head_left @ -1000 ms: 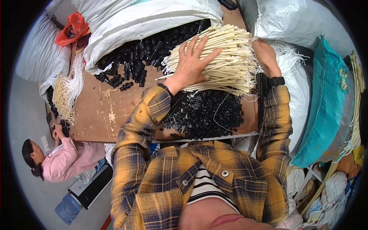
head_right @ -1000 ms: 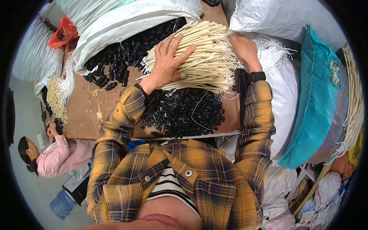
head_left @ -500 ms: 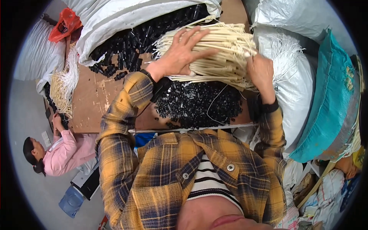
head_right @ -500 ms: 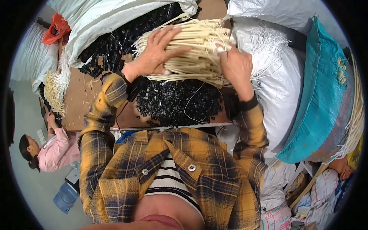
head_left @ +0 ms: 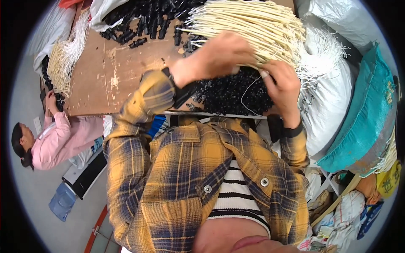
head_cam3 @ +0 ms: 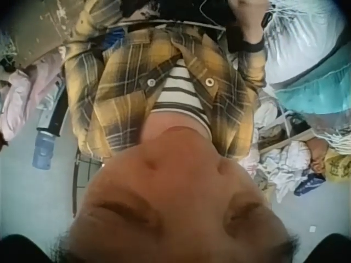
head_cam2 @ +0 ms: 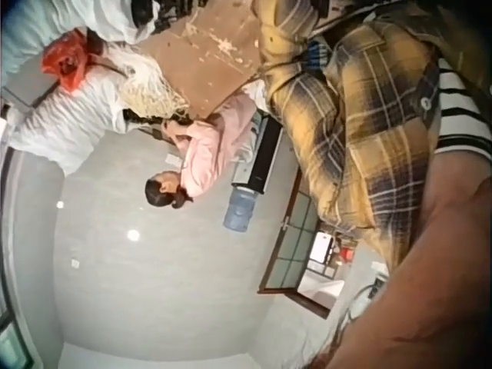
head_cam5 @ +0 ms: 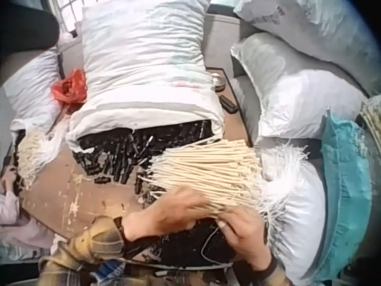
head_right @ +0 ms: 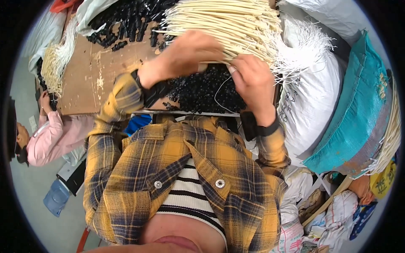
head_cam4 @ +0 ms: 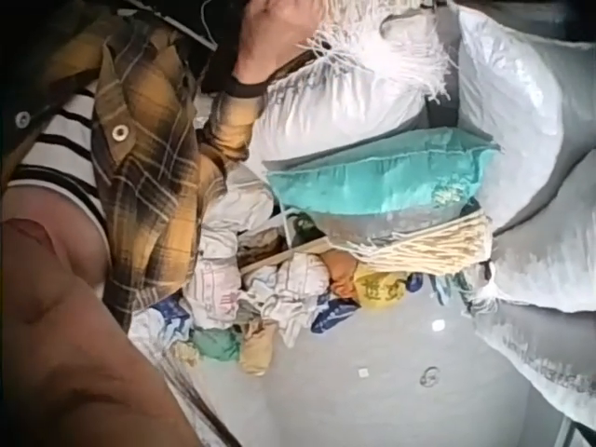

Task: The person assembles components by hand by threading white cords through black plastic pieces and sliding them onto white rods. After completing several assemblies, the person gathers the finished items and places them into a large white bag.

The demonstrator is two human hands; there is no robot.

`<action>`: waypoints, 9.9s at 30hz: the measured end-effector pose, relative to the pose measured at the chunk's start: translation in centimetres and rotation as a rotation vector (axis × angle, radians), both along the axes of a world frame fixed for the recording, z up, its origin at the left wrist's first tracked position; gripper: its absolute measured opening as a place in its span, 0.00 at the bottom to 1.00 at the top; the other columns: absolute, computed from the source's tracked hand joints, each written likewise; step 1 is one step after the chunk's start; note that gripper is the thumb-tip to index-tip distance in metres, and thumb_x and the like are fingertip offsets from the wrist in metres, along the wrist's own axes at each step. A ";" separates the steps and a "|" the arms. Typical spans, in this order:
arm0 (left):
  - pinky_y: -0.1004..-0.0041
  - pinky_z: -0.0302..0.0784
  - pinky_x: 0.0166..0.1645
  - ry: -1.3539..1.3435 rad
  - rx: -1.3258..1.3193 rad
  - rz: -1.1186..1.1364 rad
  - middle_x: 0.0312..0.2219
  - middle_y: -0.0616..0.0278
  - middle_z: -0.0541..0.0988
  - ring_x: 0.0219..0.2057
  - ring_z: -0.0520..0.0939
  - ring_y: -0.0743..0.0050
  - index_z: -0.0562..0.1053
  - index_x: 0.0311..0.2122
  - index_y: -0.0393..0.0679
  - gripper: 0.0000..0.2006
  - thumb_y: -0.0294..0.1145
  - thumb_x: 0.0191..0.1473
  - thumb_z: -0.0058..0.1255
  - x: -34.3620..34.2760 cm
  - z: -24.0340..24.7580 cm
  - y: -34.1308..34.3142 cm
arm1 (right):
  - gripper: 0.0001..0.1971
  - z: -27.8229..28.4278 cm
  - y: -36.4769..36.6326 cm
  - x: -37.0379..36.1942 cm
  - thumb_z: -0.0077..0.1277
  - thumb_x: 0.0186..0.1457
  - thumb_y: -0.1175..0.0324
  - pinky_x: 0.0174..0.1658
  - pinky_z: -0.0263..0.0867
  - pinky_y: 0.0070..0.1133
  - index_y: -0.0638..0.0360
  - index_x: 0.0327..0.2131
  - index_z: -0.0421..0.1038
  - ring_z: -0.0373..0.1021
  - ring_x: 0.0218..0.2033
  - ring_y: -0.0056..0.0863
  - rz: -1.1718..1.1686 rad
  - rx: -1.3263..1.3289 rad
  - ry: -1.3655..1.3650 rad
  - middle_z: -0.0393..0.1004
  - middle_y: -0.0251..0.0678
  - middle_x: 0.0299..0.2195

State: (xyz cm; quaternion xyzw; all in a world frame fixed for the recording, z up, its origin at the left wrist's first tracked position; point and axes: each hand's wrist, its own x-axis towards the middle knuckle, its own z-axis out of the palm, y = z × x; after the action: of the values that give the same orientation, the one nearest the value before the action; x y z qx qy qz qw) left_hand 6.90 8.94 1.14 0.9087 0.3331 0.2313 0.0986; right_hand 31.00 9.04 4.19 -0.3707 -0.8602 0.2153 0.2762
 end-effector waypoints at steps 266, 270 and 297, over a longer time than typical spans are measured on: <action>0.76 0.74 0.39 -0.140 0.062 0.673 0.32 0.72 0.81 0.34 0.79 0.77 0.76 0.37 0.49 0.12 0.19 0.48 0.48 -9.6 -4.3 -10.8 | 0.08 -1.7 -3.9 -6.0 0.56 0.52 0.73 0.27 0.64 0.19 0.64 0.37 0.76 0.69 0.21 0.22 0.211 -0.270 0.046 0.75 0.37 0.25; 0.76 0.73 0.27 -0.047 -0.109 0.426 0.26 0.74 0.75 0.24 0.77 0.75 0.73 0.39 0.59 0.16 0.28 0.43 0.57 -5.4 -0.4 -10.9 | 0.09 -3.2 -4.2 -8.3 0.59 0.45 0.73 0.29 0.67 0.24 0.61 0.33 0.74 0.72 0.25 0.35 0.160 -0.053 -0.037 0.75 0.39 0.27; 0.62 0.73 0.37 -0.284 -0.287 0.871 0.30 0.59 0.78 0.36 0.77 0.55 0.76 0.37 0.49 0.15 0.22 0.43 0.46 -4.3 -2.7 -12.7 | 0.07 -2.9 -5.7 -10.3 0.55 0.50 0.70 0.24 0.65 0.20 0.57 0.34 0.77 0.71 0.18 0.26 0.053 -0.188 -0.001 0.74 0.39 0.19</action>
State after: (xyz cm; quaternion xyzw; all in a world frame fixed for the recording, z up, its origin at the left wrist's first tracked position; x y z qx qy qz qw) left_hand 2.61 -3.79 -1.54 0.6211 0.6947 0.3247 0.1617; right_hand 20.73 3.35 1.24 -0.3720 -0.8459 0.3022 0.2341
